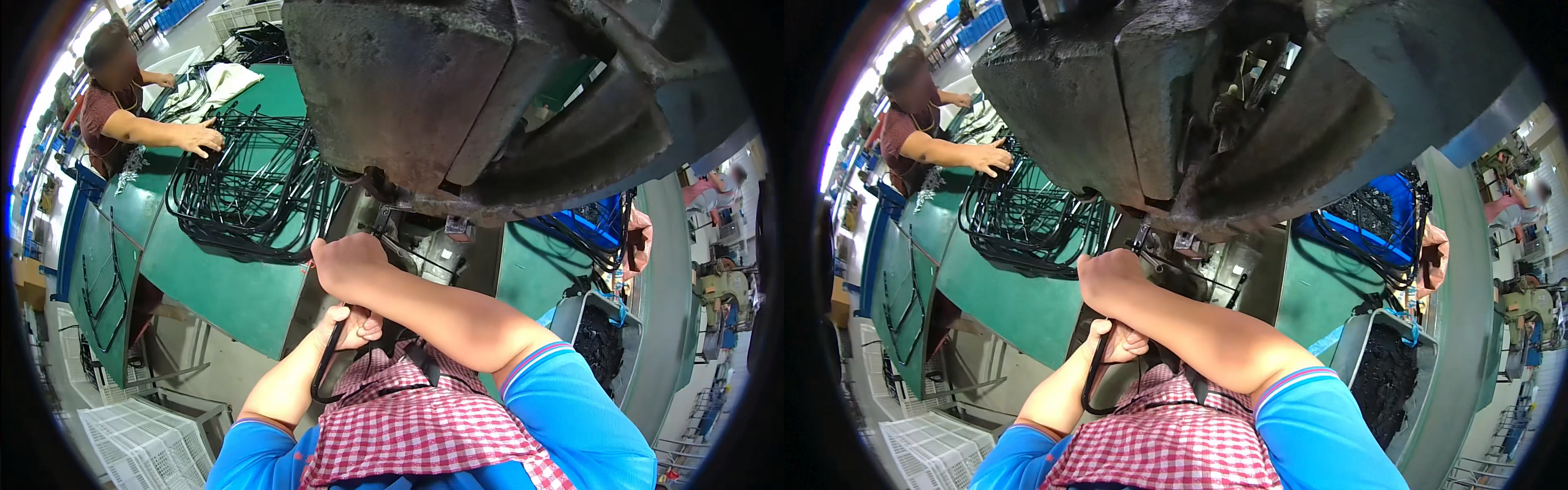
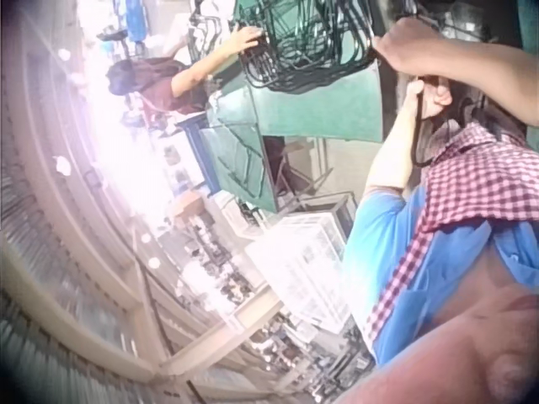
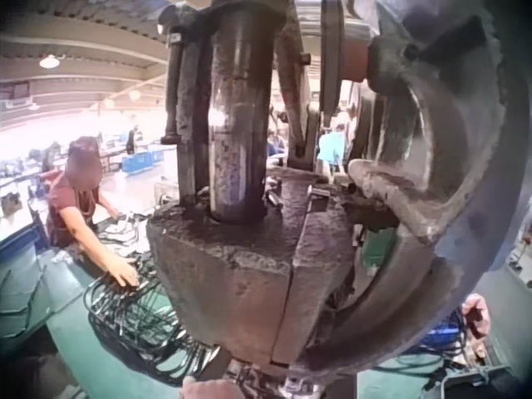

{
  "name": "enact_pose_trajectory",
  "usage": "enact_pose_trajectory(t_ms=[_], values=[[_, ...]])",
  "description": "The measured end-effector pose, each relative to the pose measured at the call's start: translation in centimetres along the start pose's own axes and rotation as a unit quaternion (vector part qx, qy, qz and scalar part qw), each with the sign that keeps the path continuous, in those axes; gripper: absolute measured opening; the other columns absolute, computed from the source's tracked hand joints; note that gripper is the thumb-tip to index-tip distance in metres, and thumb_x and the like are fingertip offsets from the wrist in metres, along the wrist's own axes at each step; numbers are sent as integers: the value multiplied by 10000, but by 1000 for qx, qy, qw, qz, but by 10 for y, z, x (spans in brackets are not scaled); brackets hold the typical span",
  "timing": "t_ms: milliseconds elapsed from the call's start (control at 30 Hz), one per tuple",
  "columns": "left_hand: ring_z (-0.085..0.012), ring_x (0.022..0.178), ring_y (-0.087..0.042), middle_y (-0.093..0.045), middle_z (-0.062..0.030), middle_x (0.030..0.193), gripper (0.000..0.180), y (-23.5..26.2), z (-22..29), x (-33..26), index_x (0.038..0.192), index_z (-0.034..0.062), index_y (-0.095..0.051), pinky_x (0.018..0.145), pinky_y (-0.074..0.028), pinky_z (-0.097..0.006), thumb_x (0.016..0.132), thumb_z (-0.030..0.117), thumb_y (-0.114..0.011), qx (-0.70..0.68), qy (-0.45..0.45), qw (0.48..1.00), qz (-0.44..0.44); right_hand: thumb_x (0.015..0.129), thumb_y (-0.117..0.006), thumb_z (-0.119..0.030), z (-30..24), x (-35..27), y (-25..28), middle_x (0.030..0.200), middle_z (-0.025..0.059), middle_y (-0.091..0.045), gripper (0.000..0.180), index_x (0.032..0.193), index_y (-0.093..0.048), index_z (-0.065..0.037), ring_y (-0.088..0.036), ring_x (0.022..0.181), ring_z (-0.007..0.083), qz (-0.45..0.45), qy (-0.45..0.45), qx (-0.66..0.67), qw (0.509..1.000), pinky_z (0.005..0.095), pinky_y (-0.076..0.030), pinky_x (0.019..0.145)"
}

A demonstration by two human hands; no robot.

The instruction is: The person assembles black wire bicycle baskets by inserting small black plastic fasteners into the wire frame using a press machine. The person repeatedly picks up a basket frame, places it under the press, inserts fasteners, and then moves the completed basket aside.

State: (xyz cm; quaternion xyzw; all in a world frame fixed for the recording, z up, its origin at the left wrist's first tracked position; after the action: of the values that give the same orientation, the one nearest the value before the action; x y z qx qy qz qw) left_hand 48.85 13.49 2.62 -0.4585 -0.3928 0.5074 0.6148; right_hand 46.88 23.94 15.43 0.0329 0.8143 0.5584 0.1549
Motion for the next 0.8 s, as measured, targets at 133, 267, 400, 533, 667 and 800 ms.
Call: enact_pose_trajectory(t_ms=[133, 267, 400, 533, 667, 800], values=[[-118, 627, -420, -486, -59, 759, 589, -19, 12, -11, 1161, 29, -467, 593, -349, -254, 725, 355, -689, 82, 27, 991, 105, 802, -509, -149, -1, -7, 16, 695, 133, -655, 151, 890, -544, -31, -665, 661, 292, -7, 17, 15, 1000, 416, -493, 542], [-84, 557, -431, -540, -50, 772, 559, -72, 34, -20, 1097, 21, -504, 542, -370, -235, 726, 400, -680, 257, 30, 931, 258, 818, -492, -154, 10, -19, 19, 649, 110, -616, 181, 960, -510, -44, -619, 615, 328, 94, 85, 117, 985, 456, -448, 529], [-88, 567, -437, -537, -41, 761, 539, -31, 47, -29, 1051, -13, -543, 567, -387, -236, 720, 390, -682, 235, 32, 952, 193, 838, -476, -187, 0, -2, 13, 704, 127, -643, 196, 972, -508, -48, -642, 674, 328, 19, 13, 58, 998, 453, -467, 563], [-108, 617, -429, -472, -31, 740, 616, -3, 20, -7, 1178, 50, -463, 592, -339, -252, 709, 359, -716, 45, 34, 998, 40, 847, -458, -157, -2, 3, 4, 714, 140, -665, 168, 929, -527, -28, -670, 686, 312, -9, -14, 40, 999, 424, -503, 566], [-116, 603, -417, -463, -13, 673, 421, -7, 13, -13, 964, 27, -557, 591, -341, -262, 687, 314, -691, 20, 0, 997, 76, 824, -476, -151, 0, 2, 8, 659, 128, -644, 151, 907, -517, -32, -653, 633, 311, 30, 12, 51, 998, 425, -488, 549], [-112, 582, -464, -505, -33, 636, 283, -67, 47, -18, 852, 4, -573, 564, -382, -246, 683, 221, -638, 223, 89, 931, 274, 789, -514, -142, 10, -13, 9, 635, 109, -621, 147, 900, -500, -48, -616, 587, 318, 155, 91, 121, 976, 431, -449, 501]])
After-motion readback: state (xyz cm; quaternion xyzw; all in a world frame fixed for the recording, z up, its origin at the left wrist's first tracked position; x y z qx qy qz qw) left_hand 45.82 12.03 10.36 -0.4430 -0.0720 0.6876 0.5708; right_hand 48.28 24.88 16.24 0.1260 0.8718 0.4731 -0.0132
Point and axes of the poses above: each hand's wrist, its own x-axis towards the middle knuckle, its own y-axis out of the back of the hand, z = x × y, the point moved 3 cm from there along x, towards the middle knuckle
